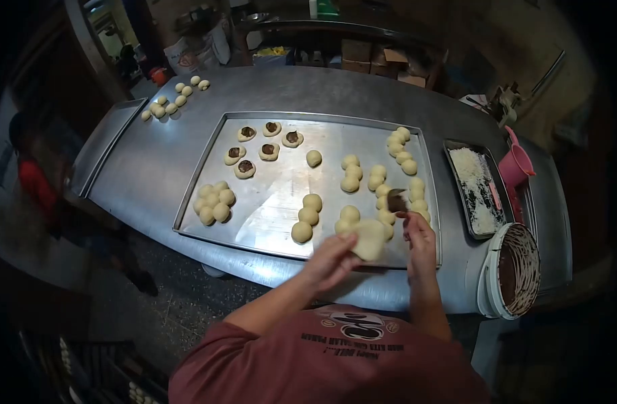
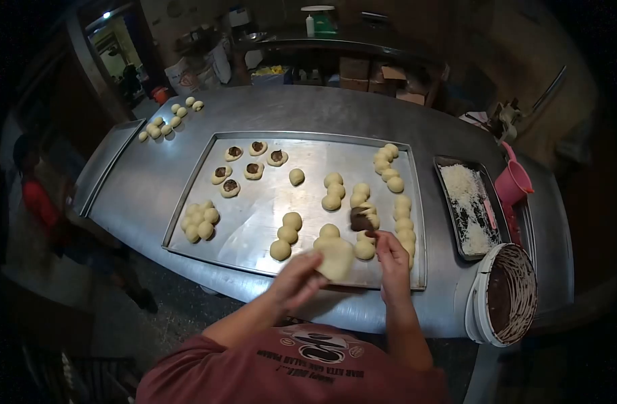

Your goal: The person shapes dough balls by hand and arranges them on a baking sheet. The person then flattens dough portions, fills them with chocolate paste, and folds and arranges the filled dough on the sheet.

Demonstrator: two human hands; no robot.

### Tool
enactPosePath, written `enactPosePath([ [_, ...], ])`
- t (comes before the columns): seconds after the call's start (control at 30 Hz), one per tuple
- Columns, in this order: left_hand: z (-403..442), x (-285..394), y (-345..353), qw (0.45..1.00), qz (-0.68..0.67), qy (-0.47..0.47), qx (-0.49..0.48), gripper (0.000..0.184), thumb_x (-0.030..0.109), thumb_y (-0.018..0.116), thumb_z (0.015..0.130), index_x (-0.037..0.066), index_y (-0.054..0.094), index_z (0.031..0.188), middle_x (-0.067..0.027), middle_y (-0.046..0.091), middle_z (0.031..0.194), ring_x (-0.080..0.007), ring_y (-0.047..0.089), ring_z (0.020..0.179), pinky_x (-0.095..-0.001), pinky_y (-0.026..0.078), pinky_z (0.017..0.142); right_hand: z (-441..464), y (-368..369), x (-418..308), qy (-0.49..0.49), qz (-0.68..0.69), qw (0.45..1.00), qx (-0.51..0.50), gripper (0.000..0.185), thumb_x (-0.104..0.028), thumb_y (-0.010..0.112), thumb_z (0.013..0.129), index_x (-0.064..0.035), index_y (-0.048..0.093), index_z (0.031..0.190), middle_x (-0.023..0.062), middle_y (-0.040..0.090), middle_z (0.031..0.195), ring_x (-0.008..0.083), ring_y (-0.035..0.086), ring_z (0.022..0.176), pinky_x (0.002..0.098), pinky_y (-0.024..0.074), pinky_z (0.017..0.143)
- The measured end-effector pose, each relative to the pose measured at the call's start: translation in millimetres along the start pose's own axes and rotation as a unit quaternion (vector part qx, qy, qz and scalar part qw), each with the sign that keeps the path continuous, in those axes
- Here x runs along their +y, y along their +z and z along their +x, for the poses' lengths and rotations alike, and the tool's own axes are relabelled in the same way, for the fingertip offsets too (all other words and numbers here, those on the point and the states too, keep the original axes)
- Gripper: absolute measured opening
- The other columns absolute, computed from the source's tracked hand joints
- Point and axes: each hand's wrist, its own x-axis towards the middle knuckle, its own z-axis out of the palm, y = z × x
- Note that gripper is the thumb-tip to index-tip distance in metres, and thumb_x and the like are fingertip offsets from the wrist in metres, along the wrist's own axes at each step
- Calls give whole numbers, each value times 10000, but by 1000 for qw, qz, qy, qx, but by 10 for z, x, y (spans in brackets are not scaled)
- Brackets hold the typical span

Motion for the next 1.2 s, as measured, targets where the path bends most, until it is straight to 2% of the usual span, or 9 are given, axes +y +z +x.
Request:
enactPosePath([
  [0.07, -98, 220, -161, 998, -6, 64, -19, 366, -36, 469, 762, -92, 410, 1118, -201, 537, 1029, -222, 570, 898, -268, 480, 810, 11, 100, 13, -37, -73, 996, -35, 142, -43, 503, 819, -23, 569, 944, 41, 492, 740, 142, 444, 659, 224, 356, 596],
  [0.17, -227, 413, -219, 993, -12, 117, 0, 458, -105, 423, 688, -95, 393, 1145, -211, 518, 1066, -242, 564, 925, -249, 485, 790, 37, 361, 69, -159, -263, 940, -149, 91, -63, 536, 809, -20, 594, 863, 29, 489, 714, 135, 436, 646, 227, 352, 593],
  [0.33, -406, 624, -216, 992, -4, 129, -2, 460, -112, 406, 692, -104, 384, 1151, -206, 529, 1035, -236, 570, 917, -271, 488, 799, 124, 657, 225, -293, -428, 839, -164, 69, -57, 554, 793, -24, 614, 800, 30, 484, 714, 136, 420, 624, 233, 343, 582],
  [0.53, -371, 702, -602, 994, -32, 105, 21, 421, -52, 432, 747, -92, 388, 1164, -189, 534, 1030, -234, 566, 919, -271, 485, 806, 442, 577, 299, -349, -440, 826, -52, 77, -47, 571, 773, -21, 613, 833, 35, 478, 710, 141, 407, 609, 238, 339, 571],
  [0.67, -130, 971, -749, 982, -33, 129, 132, 351, 61, 453, 820, -72, 425, 1144, -160, 545, 1013, -207, 564, 902, -256, 488, 782, 402, 481, 275, -240, -300, 921, -67, 87, -57, 555, 794, -9, 606, 844, 36, 471, 710, 135, 405, 615, 233, 332, 565],
  [0.8, 239, 1263, -1042, 963, 79, 148, 214, 356, 168, 468, 853, -48, 441, 1135, -177, 532, 1051, -235, 570, 876, -299, 497, 725, 363, 303, 358, -194, -287, 937, -34, 101, -65, 540, 811, 3, 600, 854, 37, 468, 712, 127, 404, 621, 225, 328, 565],
  [0.97, 719, 1858, -888, 832, 438, 162, 299, 371, 203, 503, 834, -31, 467, 1120, -188, 535, 1049, -275, 559, 882, -323, 480, 730, 334, 156, 426, -171, -282, 944, -15, 120, -69, 519, 830, 19, 594, 862, 37, 468, 716, 116, 402, 627, 215, 322, 565],
  [1.17, 643, 1938, -984, 515, 788, 145, 304, 390, 245, 545, 812, -11, 499, 1103, -202, 539, 1046, -324, 545, 889, -352, 460, 736, 319, -81, 418, -159, -313, 936, 26, 126, -65, 506, 837, 26, 587, 869, 35, 470, 725, 112, 400, 630, 213, 321, 563],
  [1.2, 710, 1918, -1008, 553, 771, 178, 260, 390, 232, 565, 793, 1, 510, 1102, -201, 526, 1068, -327, 536, 913, -347, 458, 748, 306, -120, 436, -153, -314, 937, 30, 126, -65, 506, 837, 26, 587, 869, 35, 470, 725, 112, 400, 630, 213, 321, 563],
])
